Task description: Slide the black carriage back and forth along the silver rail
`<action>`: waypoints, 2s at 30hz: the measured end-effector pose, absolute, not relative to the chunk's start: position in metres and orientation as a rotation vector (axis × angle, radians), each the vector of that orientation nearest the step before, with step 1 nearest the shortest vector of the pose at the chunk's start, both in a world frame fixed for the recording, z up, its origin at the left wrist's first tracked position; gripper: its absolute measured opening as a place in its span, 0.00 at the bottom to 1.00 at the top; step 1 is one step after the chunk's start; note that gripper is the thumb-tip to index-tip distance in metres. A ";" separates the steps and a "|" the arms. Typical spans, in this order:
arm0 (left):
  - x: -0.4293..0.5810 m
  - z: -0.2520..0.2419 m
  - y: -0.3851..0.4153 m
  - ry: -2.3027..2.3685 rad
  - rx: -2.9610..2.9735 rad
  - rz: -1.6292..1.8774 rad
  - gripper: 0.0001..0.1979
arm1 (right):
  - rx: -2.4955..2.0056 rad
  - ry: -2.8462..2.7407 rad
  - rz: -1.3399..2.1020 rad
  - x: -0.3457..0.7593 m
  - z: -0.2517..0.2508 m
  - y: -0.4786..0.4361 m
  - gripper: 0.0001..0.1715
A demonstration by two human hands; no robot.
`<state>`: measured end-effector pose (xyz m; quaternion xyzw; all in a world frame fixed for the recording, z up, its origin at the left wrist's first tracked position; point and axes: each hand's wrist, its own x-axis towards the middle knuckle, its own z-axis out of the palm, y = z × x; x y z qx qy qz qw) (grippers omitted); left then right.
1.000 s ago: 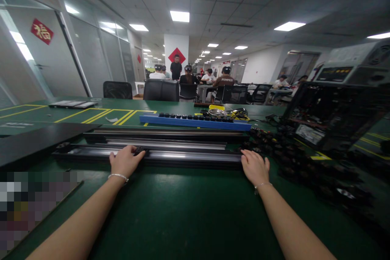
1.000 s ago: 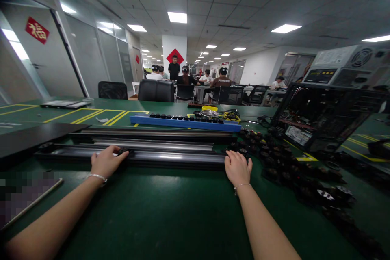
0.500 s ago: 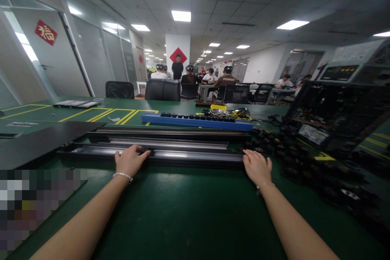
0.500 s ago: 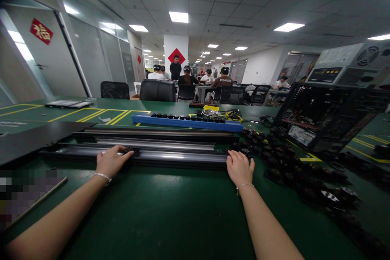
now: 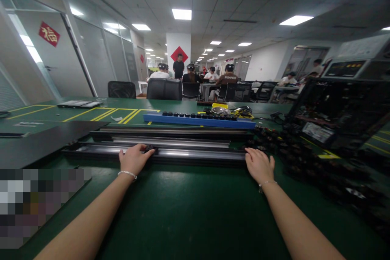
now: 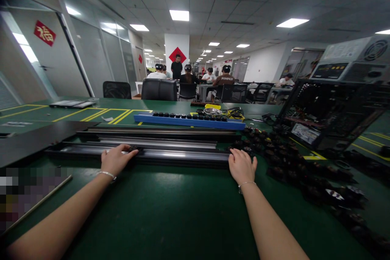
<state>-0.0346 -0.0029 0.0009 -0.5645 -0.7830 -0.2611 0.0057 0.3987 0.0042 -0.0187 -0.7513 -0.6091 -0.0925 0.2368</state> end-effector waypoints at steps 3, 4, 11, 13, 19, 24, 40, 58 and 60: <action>-0.033 0.000 -0.002 -2.443 -1.777 -0.821 0.21 | -2.057 -1.661 -0.248 0.398 -0.018 0.004 0.25; -0.033 0.000 -0.002 -2.440 -1.781 -0.821 0.21 | -2.056 -1.660 -0.246 0.398 -0.018 0.004 0.25; -0.033 0.000 -0.001 -2.449 -1.795 -0.810 0.21 | -2.058 -1.661 -0.232 0.398 -0.018 0.004 0.25; -0.033 0.000 -0.002 -2.445 -1.796 -0.824 0.21 | -2.058 -1.659 -0.218 0.398 -0.017 0.004 0.24; -0.029 0.002 -0.002 -2.424 -1.804 -0.852 0.21 | -2.057 -1.664 -0.221 0.398 -0.017 0.003 0.24; -0.027 0.001 -0.002 -2.420 -1.810 -0.838 0.20 | -2.061 -1.663 -0.266 0.398 -0.018 0.003 0.24; -0.025 0.003 -0.005 -2.383 -1.847 -0.787 0.22 | -2.061 -1.659 -0.265 0.398 -0.018 0.004 0.24; -0.019 0.002 -0.005 -2.350 -1.875 -0.808 0.19 | -2.032 -1.645 -0.235 0.399 -0.020 0.005 0.24; -0.018 0.001 -0.005 -2.347 -1.876 -0.807 0.19 | -2.029 -1.646 -0.242 0.399 -0.020 0.005 0.24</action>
